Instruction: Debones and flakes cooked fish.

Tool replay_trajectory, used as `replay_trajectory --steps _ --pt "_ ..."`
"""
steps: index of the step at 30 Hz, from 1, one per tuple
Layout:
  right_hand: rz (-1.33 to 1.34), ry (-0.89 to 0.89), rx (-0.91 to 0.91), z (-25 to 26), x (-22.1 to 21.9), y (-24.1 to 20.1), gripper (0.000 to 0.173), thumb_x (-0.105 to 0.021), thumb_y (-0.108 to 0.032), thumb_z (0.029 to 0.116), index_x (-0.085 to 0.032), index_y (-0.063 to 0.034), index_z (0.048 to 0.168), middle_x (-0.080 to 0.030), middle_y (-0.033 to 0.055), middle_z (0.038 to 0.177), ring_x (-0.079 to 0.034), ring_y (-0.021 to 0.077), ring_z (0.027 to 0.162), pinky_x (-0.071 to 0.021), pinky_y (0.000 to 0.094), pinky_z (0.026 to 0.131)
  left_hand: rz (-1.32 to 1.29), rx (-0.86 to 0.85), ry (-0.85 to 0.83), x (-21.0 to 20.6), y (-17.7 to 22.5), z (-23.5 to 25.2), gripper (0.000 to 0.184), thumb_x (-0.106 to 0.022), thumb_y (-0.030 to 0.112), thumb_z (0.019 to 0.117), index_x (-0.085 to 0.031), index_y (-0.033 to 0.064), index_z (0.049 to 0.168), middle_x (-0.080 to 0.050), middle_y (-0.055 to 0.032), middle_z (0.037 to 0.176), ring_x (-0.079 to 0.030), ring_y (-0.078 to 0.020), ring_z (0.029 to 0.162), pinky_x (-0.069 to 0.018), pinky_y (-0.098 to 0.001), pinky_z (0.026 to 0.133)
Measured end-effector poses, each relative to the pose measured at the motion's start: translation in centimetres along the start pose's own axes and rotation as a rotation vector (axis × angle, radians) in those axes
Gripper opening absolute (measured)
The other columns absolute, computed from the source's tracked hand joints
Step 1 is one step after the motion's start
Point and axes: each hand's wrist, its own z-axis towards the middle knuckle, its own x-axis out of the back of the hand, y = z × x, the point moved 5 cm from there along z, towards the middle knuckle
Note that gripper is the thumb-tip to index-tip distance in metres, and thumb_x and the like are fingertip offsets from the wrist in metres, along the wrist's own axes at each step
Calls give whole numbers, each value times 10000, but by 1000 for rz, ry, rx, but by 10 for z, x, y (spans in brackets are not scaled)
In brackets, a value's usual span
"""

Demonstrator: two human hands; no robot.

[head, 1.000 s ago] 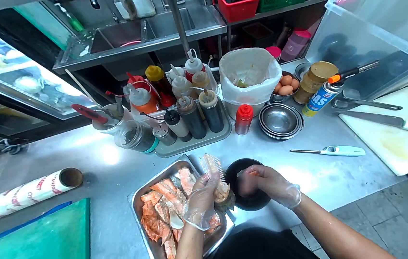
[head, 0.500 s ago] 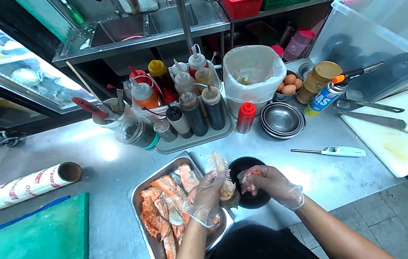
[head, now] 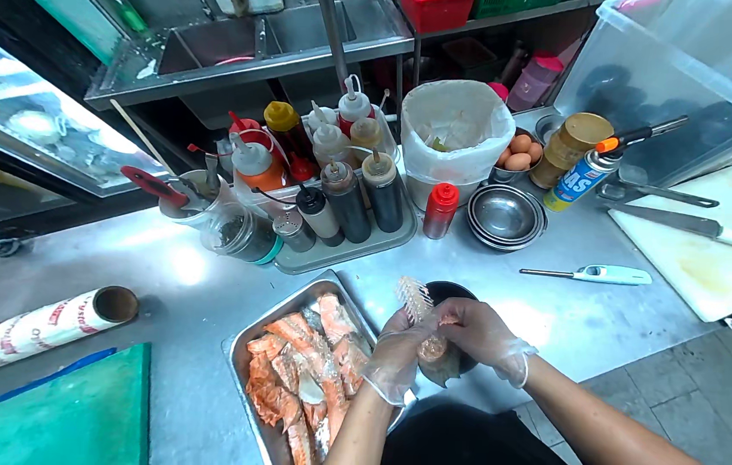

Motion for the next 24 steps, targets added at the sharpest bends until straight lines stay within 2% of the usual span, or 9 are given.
replay_trajectory --steps 2,4,6,10,13,15,18,22,24 --pt "29 -18 -14 2 0 2 111 -740 -198 896 -740 -160 1000 -731 -20 904 -681 79 807 -576 327 754 12 0 29 2 -1 1 433 -719 6 914 -571 -25 1319 -708 -197 1155 -702 -275 1052 -581 -434 957" --pt "161 -61 -21 0 4 2 192 -741 -213 921 -748 -149 1102 -731 6 880 -658 93 705 -567 293 671 -21 0 53 6 2 1 416 -705 -39 900 -575 -37 1295 -703 -207 1126 -701 -281 1023 -584 -442 934" --pt "300 -61 4 -5 12 1 215 -731 -192 927 -751 -123 1130 -725 28 841 -641 110 670 -552 283 645 -40 -5 85 12 5 -1 414 -700 -47 899 -572 -35 1292 -699 -208 1122 -702 -282 1011 -591 -444 919" --pt "369 76 102 -10 19 7 186 -689 -204 944 -738 -103 1093 -740 56 916 -698 164 826 -590 349 776 -43 -50 148 25 15 -4 400 -684 -63 899 -577 -30 1283 -698 -199 1114 -699 -271 998 -595 -436 898" --pt "74 -72 43 2 5 27 363 -560 -171 969 -673 -163 1314 -706 19 1214 -671 116 1085 -555 376 965 -40 -97 169 33 24 -3 386 -678 -57 911 -570 -34 1281 -698 -206 1099 -703 -279 974 -601 -444 874" --pt "2 -82 -24 6 2 35 429 -504 -99 960 -660 -197 1348 -681 7 1297 -642 114 1165 -529 400 1013 -27 -123 189 37 32 -3 377 -664 -52 926 -565 -34 1289 -697 -214 1104 -706 -287 971 -602 -455 871" --pt "75 33 -12 2 12 30 380 -477 -92 993 -701 -195 1282 -705 -23 1250 -652 86 1141 -534 369 1000 -1 -152 237 39 45 -6 360 -649 -49 934 -565 -23 1283 -699 -212 1087 -710 -285 950 -607 -452 847" --pt "278 191 95 -6 18 21 194 -574 -152 1019 -707 -117 1157 -753 16 1074 -719 129 994 -598 340 916 36 -185 256 37 61 -10 298 -631 -57 944 -580 -23 1235 -702 -198 1056 -709 -263 930 -608 -433 834" --pt "109 -4 147 -2 7 27 288 -528 -126 1012 -690 -90 1247 -698 57 1244 -662 162 1155 -539 389 1038 55 -200 253 29 70 -11 318 -620 -73 937 -568 -39 1249 -700 -207 1055 -711 -262 927 -614 -423 827"
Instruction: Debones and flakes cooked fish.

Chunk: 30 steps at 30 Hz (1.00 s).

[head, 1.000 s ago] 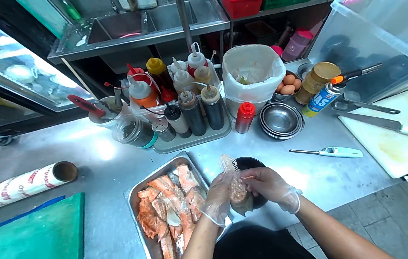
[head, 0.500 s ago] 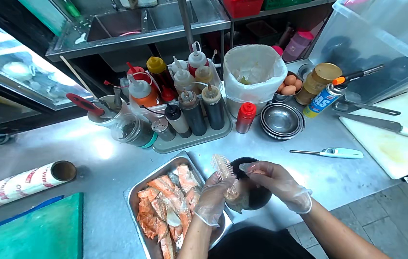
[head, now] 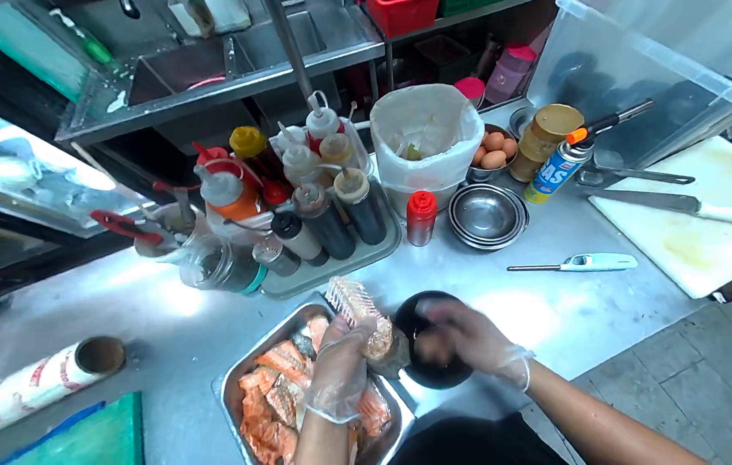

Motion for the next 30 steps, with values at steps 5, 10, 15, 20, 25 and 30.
replay_trajectory --steps 5,10,15,20,25,30 --pt "32 -95 -48 2 0 2 328 -511 -95 959 -680 -88 1240 -642 73 1334 -621 153 1188 -515 376 1018 88 -21 -178 -66 50 13 339 -570 -54 968 -535 -36 1305 -691 -203 1084 -705 -261 949 -607 -431 851" --pt "169 -54 -40 -7 15 4 302 -501 -194 1025 -679 -89 1245 -701 66 1214 -669 144 1090 -544 385 973 129 -72 -360 -176 145 54 328 -544 71 1011 -514 73 1338 -683 -119 1115 -692 -221 969 -595 -437 855" --pt "213 -35 -1 -21 25 7 278 -531 -179 1009 -700 -66 1199 -717 93 1109 -686 161 986 -561 396 897 134 -363 -297 -257 204 145 296 -647 81 953 -591 -7 1230 -690 -150 1080 -688 -244 978 -589 -444 876" --pt "296 31 -10 -25 33 9 271 -531 -172 1019 -700 -54 1194 -725 87 1131 -690 154 1026 -559 391 934 699 -254 32 -221 194 192 320 -651 190 966 -629 -14 1211 -652 -134 1013 -628 -204 838 -552 -383 785" --pt "283 91 -3 -11 33 5 255 -542 -216 1018 -703 -82 1163 -725 51 1087 -694 144 989 -580 387 911 454 -450 -134 -147 208 81 241 -650 180 1007 -648 62 1217 -724 -70 1041 -713 -170 902 -605 -349 843" --pt "-180 85 167 2 8 -7 276 -539 -236 1028 -728 -104 1179 -705 63 1213 -655 141 1145 -536 340 1022 659 -257 -134 13 132 7 161 -692 152 962 -694 56 1092 -720 -105 991 -692 -221 885 -596 -414 820"
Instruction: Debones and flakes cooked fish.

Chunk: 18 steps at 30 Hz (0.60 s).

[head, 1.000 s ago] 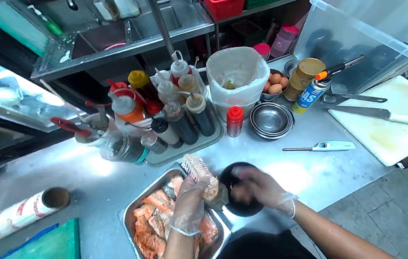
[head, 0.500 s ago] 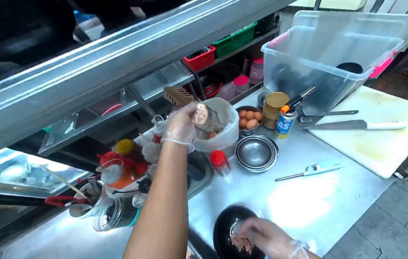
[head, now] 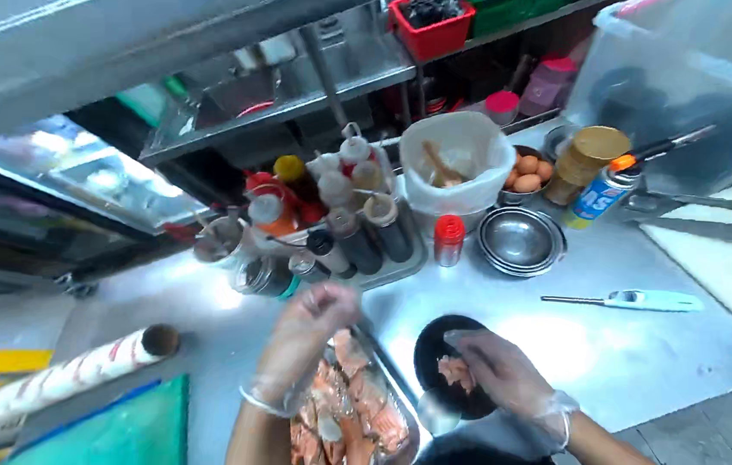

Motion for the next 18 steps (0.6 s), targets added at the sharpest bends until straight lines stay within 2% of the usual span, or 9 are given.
replay_trajectory --steps 1,3,4,6,8,10,11,13,18 --pt "-95 -151 -50 5 -11 4 299 -536 -244 1026 -721 -116 1222 -663 94 1324 -591 196 1285 -470 387 1121 106 119 -16 12 -43 -13 198 -704 200 962 -708 55 1096 -726 -100 1007 -696 -216 913 -592 -423 848" --pt "-203 -258 -115 11 -25 4 345 -531 -250 1027 -686 -141 1316 -565 137 1471 -475 248 1427 -393 416 1194 314 340 16 30 -122 -39 281 -689 315 969 -715 98 1146 -729 -70 1055 -697 -192 976 -575 -445 903" --pt "-214 -232 -118 15 -27 -1 352 -531 -243 1022 -684 -146 1323 -568 129 1471 -489 233 1418 -408 403 1184 310 411 75 33 -149 -51 297 -687 323 967 -709 104 1166 -724 -71 1076 -692 -191 997 -567 -453 915" --pt "-195 -187 -113 19 -29 -17 337 -526 -232 1023 -694 -141 1300 -641 87 1368 -612 170 1255 -499 374 1088 248 452 140 23 -181 -75 305 -693 329 960 -701 135 1195 -726 -47 1101 -692 -170 1032 -571 -443 937" --pt "-202 -203 -121 24 -32 -32 333 -515 -243 1034 -692 -142 1297 -678 66 1270 -677 131 1070 -565 348 963 324 393 87 -4 -188 -87 409 -702 349 945 -664 165 1309 -702 -36 1218 -658 -166 1152 -537 -430 1028" --pt "-241 -227 -97 27 -38 -44 333 -510 -268 1036 -695 -157 1289 -693 47 1226 -690 113 998 -584 333 906 604 312 -21 -34 -187 -89 668 -722 428 891 -534 204 1492 -564 -58 1467 -477 -253 1399 -391 -473 1173" --pt "-256 -231 -74 25 -41 -49 334 -509 -276 1029 -701 -160 1277 -700 38 1218 -687 110 1010 -574 335 921 763 267 -54 -46 -186 -87 761 -723 460 866 -472 218 1542 -497 -79 1535 -395 -314 1456 -338 -509 1195" --pt "-261 -236 -24 19 -45 -57 326 -512 -287 1024 -705 -162 1254 -706 31 1181 -688 98 978 -577 321 901 949 175 -56 -62 -188 -84 785 -722 429 858 -444 215 1560 -460 -111 1561 -363 -365 1470 -336 -526 1189" --pt "-211 -170 13 -2 -42 -56 325 -527 -313 1027 -709 -179 1260 -707 17 1164 -685 79 967 -579 292 897 993 77 -30 -71 -195 -80 579 -666 323 916 -567 167 1465 -520 -101 1509 -445 -314 1424 -393 -459 1165"
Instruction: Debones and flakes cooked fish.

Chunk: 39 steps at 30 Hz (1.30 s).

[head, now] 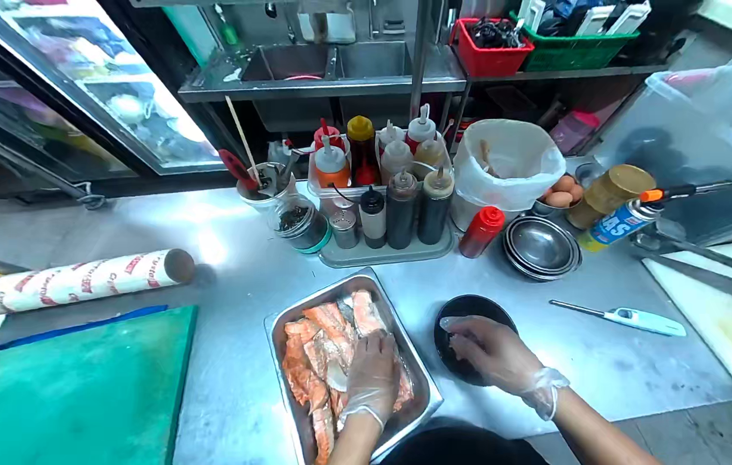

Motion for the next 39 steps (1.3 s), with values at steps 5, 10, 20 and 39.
replay_trajectory --steps 5,10,20,39 --pt "20 48 -70 -21 3 21 315 -534 -347 1031 -726 -185 1222 -714 -8 1162 -682 57 1006 -574 280 920 112 -26 219 -9 8 -5 413 -577 165 958 -660 130 1361 -620 -124 1404 -597 -315 1286 -521 -434 1047" --pt "23 99 -85 -31 7 31 327 -524 -365 1034 -734 -182 1205 -718 -17 1166 -672 49 1039 -555 282 954 244 -36 231 -12 10 0 403 -575 215 979 -657 150 1368 -615 -102 1422 -616 -328 1257 -552 -455 984" --pt "66 106 -77 -26 11 32 340 -516 -359 1032 -728 -165 1213 -716 9 1160 -671 62 1034 -551 281 949 -404 247 176 34 -30 1 338 -633 244 988 -698 96 1285 -723 -110 1202 -690 -250 1122 -527 -490 1026" --pt "64 29 -62 -17 13 38 350 -495 -362 1041 -721 -166 1222 -710 16 1179 -664 86 1073 -532 310 986 -272 208 -47 53 -48 39 299 -632 409 989 -743 227 1199 -743 -10 1157 -690 -183 1113 -527 -477 1022"
